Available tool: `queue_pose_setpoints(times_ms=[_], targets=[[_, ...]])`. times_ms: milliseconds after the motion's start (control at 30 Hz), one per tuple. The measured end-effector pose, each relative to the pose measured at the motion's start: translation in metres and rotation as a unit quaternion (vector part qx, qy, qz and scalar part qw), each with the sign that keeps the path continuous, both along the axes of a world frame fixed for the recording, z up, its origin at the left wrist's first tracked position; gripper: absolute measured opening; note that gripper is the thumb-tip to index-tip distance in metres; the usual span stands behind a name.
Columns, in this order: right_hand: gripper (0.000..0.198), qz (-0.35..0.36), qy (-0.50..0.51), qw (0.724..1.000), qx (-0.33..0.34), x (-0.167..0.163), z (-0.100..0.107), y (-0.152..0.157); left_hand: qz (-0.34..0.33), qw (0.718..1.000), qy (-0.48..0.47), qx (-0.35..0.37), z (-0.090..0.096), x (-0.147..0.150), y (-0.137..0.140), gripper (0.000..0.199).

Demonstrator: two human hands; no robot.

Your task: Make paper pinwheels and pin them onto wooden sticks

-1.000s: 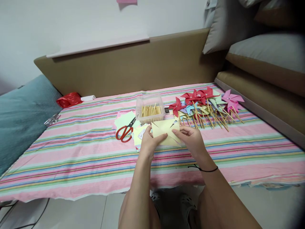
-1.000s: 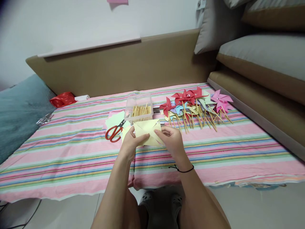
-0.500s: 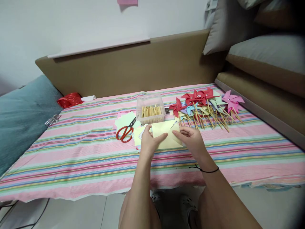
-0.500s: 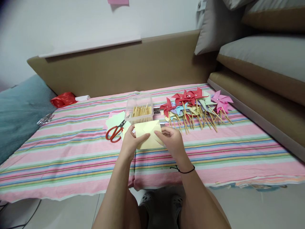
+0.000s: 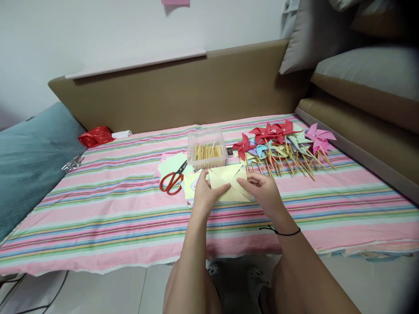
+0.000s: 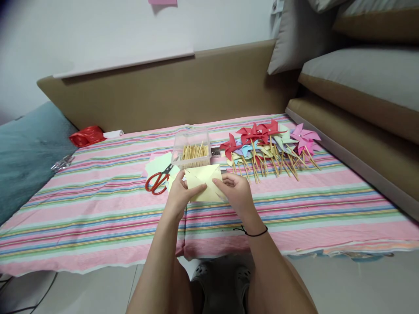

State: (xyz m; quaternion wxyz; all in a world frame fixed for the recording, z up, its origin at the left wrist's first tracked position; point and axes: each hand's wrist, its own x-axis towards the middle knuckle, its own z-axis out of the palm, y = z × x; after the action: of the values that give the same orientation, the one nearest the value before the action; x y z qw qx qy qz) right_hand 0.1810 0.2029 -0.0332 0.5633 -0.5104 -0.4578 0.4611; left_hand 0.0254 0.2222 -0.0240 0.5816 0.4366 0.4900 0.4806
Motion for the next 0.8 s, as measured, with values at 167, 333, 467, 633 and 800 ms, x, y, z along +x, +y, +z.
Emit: queue_pose_setpoints(times_ms=[167,333,467,633,800], targets=[[0.025,-0.006,0.010,1.000,0.009,-0.0005,-0.0009,0.0008,0.004,1.000,0.010,0.000,0.0006,0.0008,0.0004,0.060],[0.023,-0.036,0.022,0.998,0.041,-0.0008,-0.0021,0.0014,0.026,1.000,0.005,-0.013,-0.0005,0.0010,0.0009,0.060],[0.010,-0.029,-0.013,0.993,0.117,-0.0023,0.0018,0.0001,0.036,0.999,0.003,-0.009,-0.0031,0.0010,0.0014,0.059],[0.009,-0.003,-0.035,0.993,0.111,-0.0045,0.0045,-0.0015,0.036,0.999,-0.018,-0.013,-0.0018,0.0019,0.0005,0.059],[0.012,0.008,-0.046,0.994,0.099,-0.0057,0.0058,-0.0030,0.027,0.999,-0.031,-0.020,0.0034,0.0023,-0.0017,0.059]])
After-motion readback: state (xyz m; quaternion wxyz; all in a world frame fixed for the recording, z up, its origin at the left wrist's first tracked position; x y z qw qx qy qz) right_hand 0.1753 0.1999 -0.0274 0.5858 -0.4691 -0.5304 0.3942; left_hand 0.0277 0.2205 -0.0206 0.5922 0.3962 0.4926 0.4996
